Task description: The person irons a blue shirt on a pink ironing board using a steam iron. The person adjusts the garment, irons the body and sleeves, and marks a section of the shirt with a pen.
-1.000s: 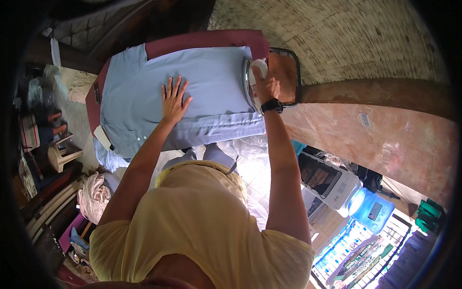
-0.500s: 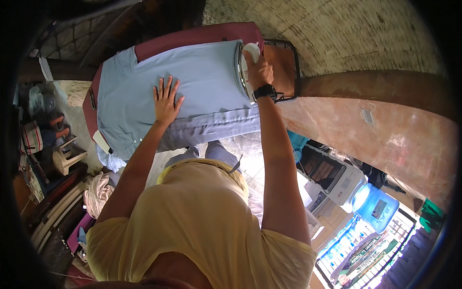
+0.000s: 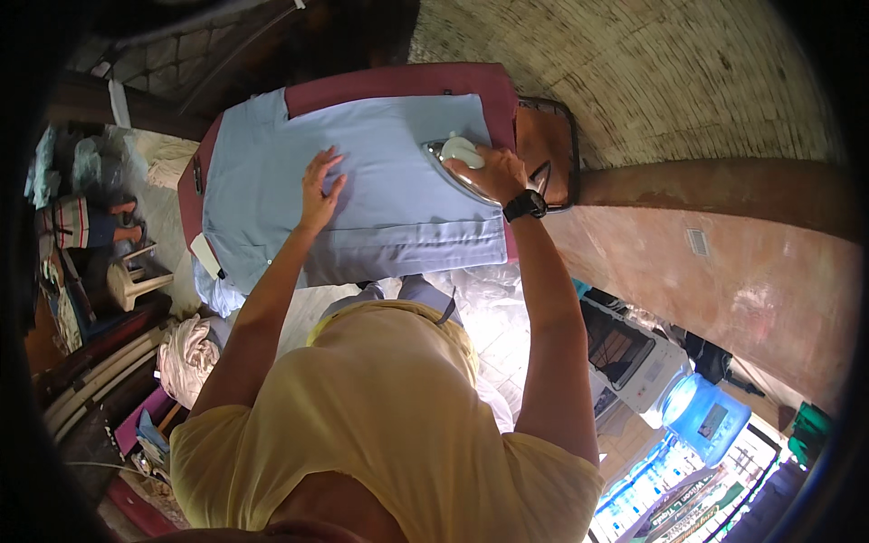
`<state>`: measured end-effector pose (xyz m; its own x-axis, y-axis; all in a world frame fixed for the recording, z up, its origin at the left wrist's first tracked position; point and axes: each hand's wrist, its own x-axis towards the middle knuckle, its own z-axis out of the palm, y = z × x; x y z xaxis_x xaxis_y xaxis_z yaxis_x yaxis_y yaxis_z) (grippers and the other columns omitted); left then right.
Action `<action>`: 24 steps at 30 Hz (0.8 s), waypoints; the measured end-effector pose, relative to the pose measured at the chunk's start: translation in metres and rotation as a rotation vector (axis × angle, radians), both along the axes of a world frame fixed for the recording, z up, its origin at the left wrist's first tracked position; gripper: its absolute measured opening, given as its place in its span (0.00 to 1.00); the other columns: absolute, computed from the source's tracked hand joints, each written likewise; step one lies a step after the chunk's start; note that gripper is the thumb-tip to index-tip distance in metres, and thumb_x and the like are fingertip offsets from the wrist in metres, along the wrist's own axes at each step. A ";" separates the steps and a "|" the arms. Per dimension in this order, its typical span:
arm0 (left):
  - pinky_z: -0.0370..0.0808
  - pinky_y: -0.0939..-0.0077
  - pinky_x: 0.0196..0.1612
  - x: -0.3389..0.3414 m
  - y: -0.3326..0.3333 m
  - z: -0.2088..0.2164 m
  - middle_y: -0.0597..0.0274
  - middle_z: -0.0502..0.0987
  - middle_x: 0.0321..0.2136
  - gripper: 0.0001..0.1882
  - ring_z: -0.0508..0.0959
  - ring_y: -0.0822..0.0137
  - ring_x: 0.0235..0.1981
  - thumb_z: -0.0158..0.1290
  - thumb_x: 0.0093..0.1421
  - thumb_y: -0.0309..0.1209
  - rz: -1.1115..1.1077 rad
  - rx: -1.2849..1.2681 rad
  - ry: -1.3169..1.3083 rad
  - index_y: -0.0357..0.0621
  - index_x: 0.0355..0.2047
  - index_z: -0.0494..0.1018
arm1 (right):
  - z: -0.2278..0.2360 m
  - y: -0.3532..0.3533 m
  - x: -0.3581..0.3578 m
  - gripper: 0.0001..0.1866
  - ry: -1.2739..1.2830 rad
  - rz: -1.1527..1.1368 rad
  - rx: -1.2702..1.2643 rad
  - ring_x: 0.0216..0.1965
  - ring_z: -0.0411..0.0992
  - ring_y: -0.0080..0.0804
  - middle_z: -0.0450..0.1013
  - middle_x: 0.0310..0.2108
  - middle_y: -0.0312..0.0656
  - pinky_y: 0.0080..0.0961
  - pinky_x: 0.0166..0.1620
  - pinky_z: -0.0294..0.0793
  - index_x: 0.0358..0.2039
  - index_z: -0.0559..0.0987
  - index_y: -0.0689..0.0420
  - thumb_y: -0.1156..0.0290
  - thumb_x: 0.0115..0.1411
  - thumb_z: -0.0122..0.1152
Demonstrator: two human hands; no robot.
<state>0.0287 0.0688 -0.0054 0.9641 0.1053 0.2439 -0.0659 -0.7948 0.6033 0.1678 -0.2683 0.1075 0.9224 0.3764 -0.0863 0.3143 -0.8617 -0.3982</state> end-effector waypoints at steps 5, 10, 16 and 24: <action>0.51 0.44 0.65 -0.005 0.037 -0.008 0.66 0.56 0.67 0.25 0.55 0.50 0.66 0.47 0.65 0.47 0.260 0.323 -0.076 0.60 0.61 0.64 | 0.006 0.066 0.026 0.37 -0.105 0.093 -0.039 0.32 0.79 0.49 0.79 0.27 0.50 0.44 0.37 0.78 0.37 0.84 0.50 0.28 0.48 0.56; 0.49 0.45 0.66 -0.009 0.042 -0.005 0.66 0.55 0.67 0.26 0.54 0.50 0.67 0.43 0.66 0.49 0.271 0.440 -0.017 0.62 0.63 0.61 | 0.001 0.122 0.055 0.40 -0.118 0.307 -0.032 0.34 0.79 0.49 0.79 0.28 0.49 0.45 0.39 0.78 0.34 0.84 0.52 0.25 0.47 0.53; 0.49 0.47 0.66 -0.011 0.041 -0.003 0.67 0.56 0.67 0.26 0.54 0.51 0.67 0.42 0.67 0.48 0.275 0.422 0.013 0.62 0.64 0.61 | 0.020 0.172 0.059 0.46 0.089 0.310 -0.053 0.40 0.78 0.49 0.79 0.34 0.51 0.48 0.46 0.75 0.37 0.84 0.53 0.20 0.45 0.49; 0.56 0.56 0.63 -0.033 0.082 -0.013 0.55 0.66 0.60 0.21 0.62 0.50 0.61 0.42 0.69 0.41 0.296 -0.055 -0.292 0.46 0.58 0.66 | 0.014 0.177 -0.030 0.41 0.266 0.718 -0.135 0.42 0.77 0.47 0.79 0.34 0.51 0.42 0.46 0.74 0.41 0.83 0.51 0.25 0.47 0.54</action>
<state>-0.0044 0.1510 -0.0185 0.7814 0.3878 0.4889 -0.0139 -0.7724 0.6350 0.1374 -0.0913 0.1215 0.3987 0.8443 -0.3582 0.7220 -0.5298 -0.4451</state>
